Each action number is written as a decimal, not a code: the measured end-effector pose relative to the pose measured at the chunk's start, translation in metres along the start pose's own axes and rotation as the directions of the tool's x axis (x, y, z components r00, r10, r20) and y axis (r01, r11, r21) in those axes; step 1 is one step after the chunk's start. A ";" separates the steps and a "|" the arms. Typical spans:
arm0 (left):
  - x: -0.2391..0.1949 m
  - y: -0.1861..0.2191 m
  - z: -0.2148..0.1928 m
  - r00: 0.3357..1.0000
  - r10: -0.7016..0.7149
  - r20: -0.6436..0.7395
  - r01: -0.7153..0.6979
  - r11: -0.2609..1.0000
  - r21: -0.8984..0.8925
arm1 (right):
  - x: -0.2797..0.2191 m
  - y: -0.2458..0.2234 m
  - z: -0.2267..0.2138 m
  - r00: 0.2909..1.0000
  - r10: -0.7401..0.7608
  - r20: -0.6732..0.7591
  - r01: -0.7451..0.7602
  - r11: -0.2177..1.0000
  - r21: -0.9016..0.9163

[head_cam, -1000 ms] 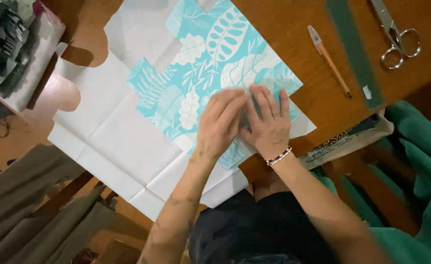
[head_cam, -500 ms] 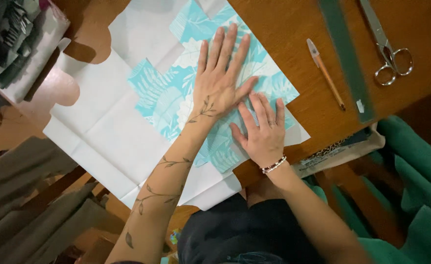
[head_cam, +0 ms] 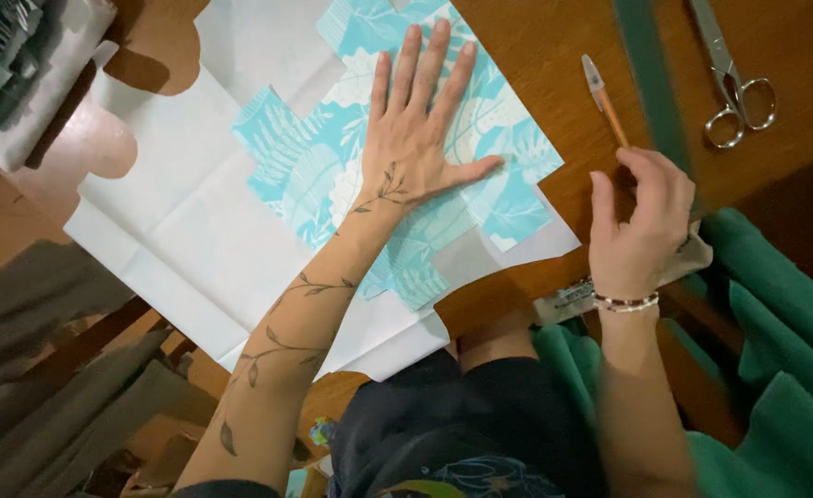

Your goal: Tracing a pattern onto fabric with a pen and cutting it out with scissors

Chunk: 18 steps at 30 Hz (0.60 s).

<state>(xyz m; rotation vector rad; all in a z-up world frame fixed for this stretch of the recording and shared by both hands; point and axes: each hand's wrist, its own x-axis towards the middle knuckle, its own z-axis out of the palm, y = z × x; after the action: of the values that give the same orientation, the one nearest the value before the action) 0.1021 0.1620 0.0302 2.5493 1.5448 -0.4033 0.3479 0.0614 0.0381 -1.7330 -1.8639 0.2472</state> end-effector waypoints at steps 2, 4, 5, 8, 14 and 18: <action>0.000 0.000 -0.005 1.000 0.001 0.025 -0.001 1.000 -0.010 | 0.002 0.000 0.001 0.999 0.026 0.034 -0.026 1.000 0.010; -0.001 0.001 -0.007 0.999 0.004 0.052 -0.003 1.000 -0.020 | 0.005 -0.001 0.002 0.996 0.055 0.069 -0.057 0.998 0.019; -0.001 0.001 -0.007 0.999 0.004 0.053 -0.003 1.000 -0.004 | 0.006 -0.001 0.002 0.995 0.065 0.070 -0.068 0.997 0.042; -0.002 0.001 -0.004 0.999 0.004 0.043 -0.005 1.000 0.017 | 0.004 0.002 0.004 0.993 0.096 0.073 -0.100 0.994 0.051; -0.001 0.001 -0.004 0.999 -0.001 0.034 0.000 1.000 0.021 | 0.000 0.009 0.004 0.985 0.137 0.109 -0.140 0.990 0.019; -0.002 0.002 -0.009 0.999 -0.005 0.050 0.005 1.000 0.009 | 0.000 0.007 0.011 0.993 0.028 -0.115 -0.020 0.997 0.071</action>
<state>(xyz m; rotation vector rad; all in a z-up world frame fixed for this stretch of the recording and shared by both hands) 0.1042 0.1615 0.0393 2.5222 1.5359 -0.4721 0.3481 0.0649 0.0259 -1.6870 -1.7320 0.2136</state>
